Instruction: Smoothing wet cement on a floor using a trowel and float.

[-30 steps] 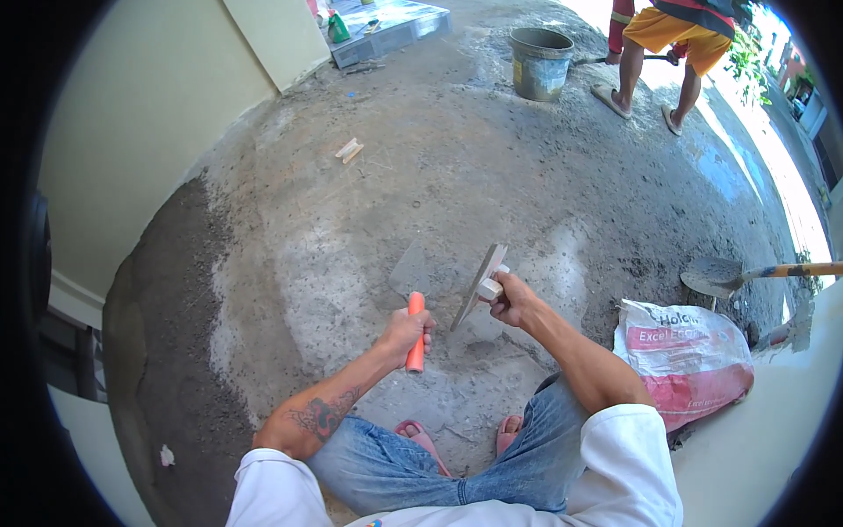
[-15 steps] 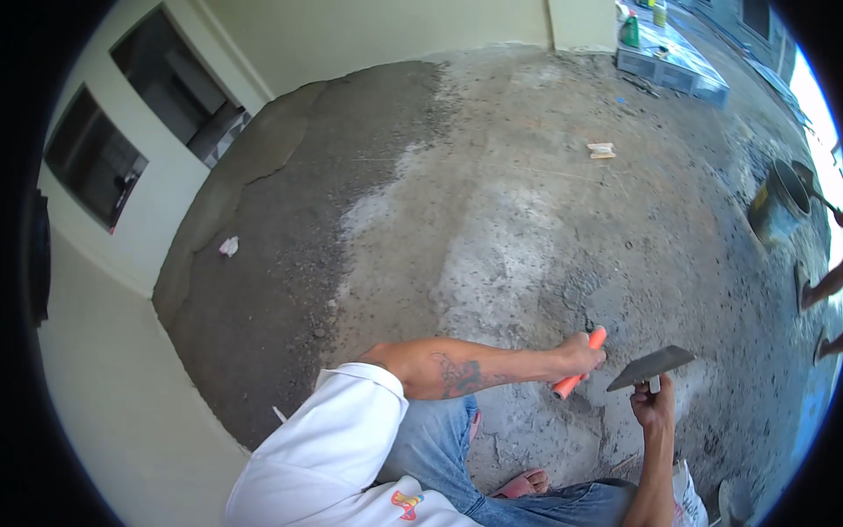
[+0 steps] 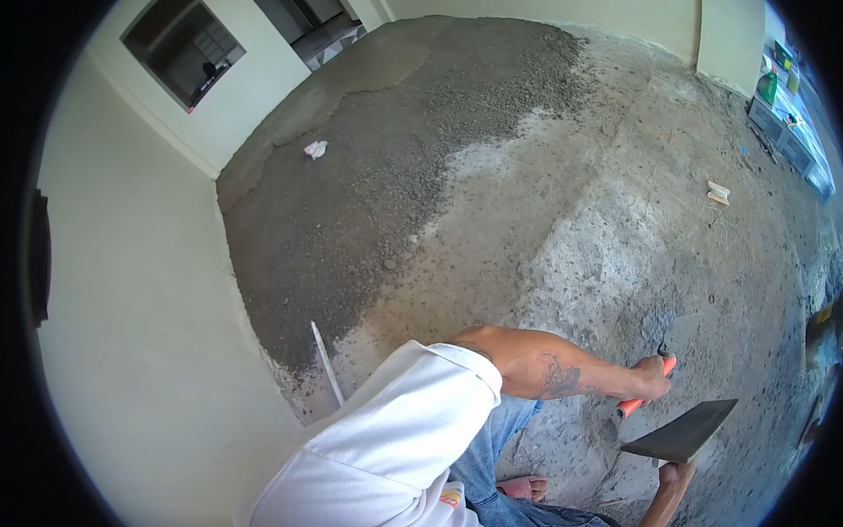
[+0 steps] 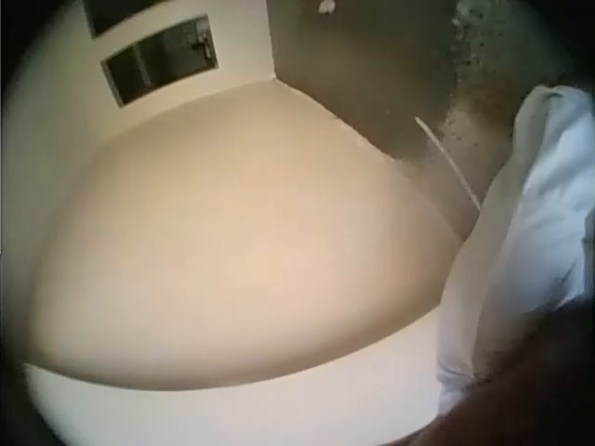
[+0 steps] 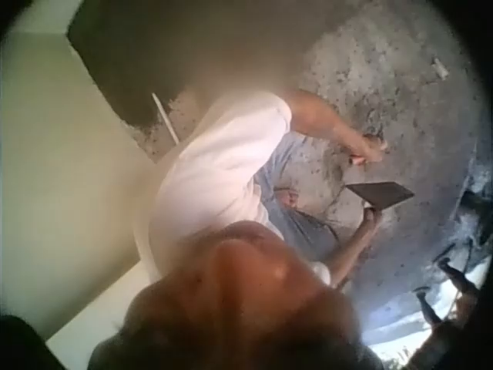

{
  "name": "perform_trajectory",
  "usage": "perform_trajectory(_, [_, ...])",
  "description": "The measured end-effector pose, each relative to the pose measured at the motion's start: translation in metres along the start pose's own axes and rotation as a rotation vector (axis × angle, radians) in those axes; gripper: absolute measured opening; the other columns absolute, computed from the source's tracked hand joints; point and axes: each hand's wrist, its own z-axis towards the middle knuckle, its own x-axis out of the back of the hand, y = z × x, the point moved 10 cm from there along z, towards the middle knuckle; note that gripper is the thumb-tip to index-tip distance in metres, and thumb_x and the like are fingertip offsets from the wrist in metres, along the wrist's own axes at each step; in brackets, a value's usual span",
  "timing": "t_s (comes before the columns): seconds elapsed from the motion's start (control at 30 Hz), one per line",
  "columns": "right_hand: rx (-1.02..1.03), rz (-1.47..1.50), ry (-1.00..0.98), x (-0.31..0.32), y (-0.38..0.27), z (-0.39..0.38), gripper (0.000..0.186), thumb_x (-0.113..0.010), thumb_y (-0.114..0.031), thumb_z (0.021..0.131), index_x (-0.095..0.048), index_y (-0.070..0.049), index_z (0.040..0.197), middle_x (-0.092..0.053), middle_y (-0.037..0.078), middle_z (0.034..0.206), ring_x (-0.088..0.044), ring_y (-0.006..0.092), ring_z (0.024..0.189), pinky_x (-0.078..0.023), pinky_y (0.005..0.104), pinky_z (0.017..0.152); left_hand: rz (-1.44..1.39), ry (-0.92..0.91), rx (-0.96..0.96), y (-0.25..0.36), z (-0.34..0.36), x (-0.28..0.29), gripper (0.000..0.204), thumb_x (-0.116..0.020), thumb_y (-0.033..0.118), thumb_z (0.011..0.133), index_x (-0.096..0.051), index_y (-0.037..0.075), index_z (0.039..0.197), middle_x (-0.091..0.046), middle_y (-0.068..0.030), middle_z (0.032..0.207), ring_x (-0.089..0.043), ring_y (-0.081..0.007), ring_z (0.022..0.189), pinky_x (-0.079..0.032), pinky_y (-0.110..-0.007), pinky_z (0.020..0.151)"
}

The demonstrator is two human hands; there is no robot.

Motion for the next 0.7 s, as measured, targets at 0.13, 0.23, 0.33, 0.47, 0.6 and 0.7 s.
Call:
perform_trajectory(0.13, [0.048, -0.086, -0.165, -0.019, -0.016, -0.005, 0.026, -0.048, -0.021, 0.091, -0.057, -0.003, 0.107, -0.063, 0.01, 0.102, -0.061, 0.0246, 0.093, -0.052, 0.0421, 0.084, -0.061, -0.006, -0.006, -0.007, 0.01, -0.003, 0.049, -0.051, 0.016, 0.081, -0.039, 0.007, 0.128, -0.053, -0.0184, 0.111, -0.064, -0.0303, 0.069, -0.052, -0.044, 0.05])
perform_trajectory(0.23, [0.005, 0.172, 0.069, -0.013, -0.012, -0.013, 0.025, -0.046, -0.021, 0.091, -0.056, -0.003, 0.106, -0.063, 0.009, 0.101, -0.061, 0.0246, 0.092, -0.052, 0.042, 0.084, -0.038, -0.021, -0.012, -0.01, 0.013, -0.007, 0.049, -0.05, 0.016, 0.081, -0.039, 0.008, 0.128, -0.055, -0.0187, 0.107, -0.063, -0.0314, 0.066, -0.051, -0.046, 0.045])
perform_trajectory(0.33, [-0.068, 0.241, 0.137, -0.01, -0.009, -0.008, 0.024, -0.046, -0.019, 0.091, -0.056, -0.003, 0.106, -0.063, 0.009, 0.1, -0.062, 0.024, 0.091, -0.052, 0.042, 0.084, -0.025, -0.023, -0.023, -0.011, 0.009, -0.002, 0.046, -0.05, 0.015, 0.081, -0.039, 0.008, 0.125, -0.057, -0.019, 0.098, -0.063, -0.0311, 0.06, -0.05, -0.047, 0.042])
perform_trajectory(0.47, [-0.122, 0.23, 0.093, -0.022, -0.01, -0.011, 0.024, -0.046, -0.018, 0.09, -0.056, -0.003, 0.106, -0.063, 0.01, 0.1, -0.062, 0.0236, 0.091, -0.052, 0.0415, 0.083, -0.134, 0.067, -0.062, 0.011, -0.03, 0.023, 0.021, -0.05, 0.007, 0.077, -0.052, -0.013, 0.086, -0.058, -0.0166, 0.064, -0.058, -0.0232, 0.049, -0.046, -0.037, 0.043])
perform_trajectory(0.6, [-0.203, 0.22, 0.014, -0.051, -0.003, -0.014, 0.023, -0.046, -0.017, 0.09, -0.056, -0.003, 0.106, -0.062, 0.01, 0.1, -0.061, 0.023, 0.091, -0.053, 0.0408, 0.083, -0.149, 0.021, -0.023, 0.0, -0.025, 0.025, 0.023, -0.05, 0.007, 0.078, -0.05, -0.013, 0.089, -0.057, -0.016, 0.063, -0.057, -0.0231, 0.049, -0.045, -0.037, 0.042])
perform_trajectory(0.7, [-0.093, 0.134, 0.013, -0.004, -0.008, -0.001, 0.022, -0.047, -0.014, 0.088, -0.056, -0.003, 0.106, -0.062, 0.01, 0.1, -0.061, 0.0224, 0.09, -0.053, 0.0398, 0.081, -0.189, 0.005, -0.076, 0.006, -0.02, 0.015, 0.022, -0.05, 0.008, 0.079, -0.049, -0.013, 0.088, -0.057, -0.0159, 0.064, -0.057, -0.0227, 0.049, -0.045, -0.037, 0.042])
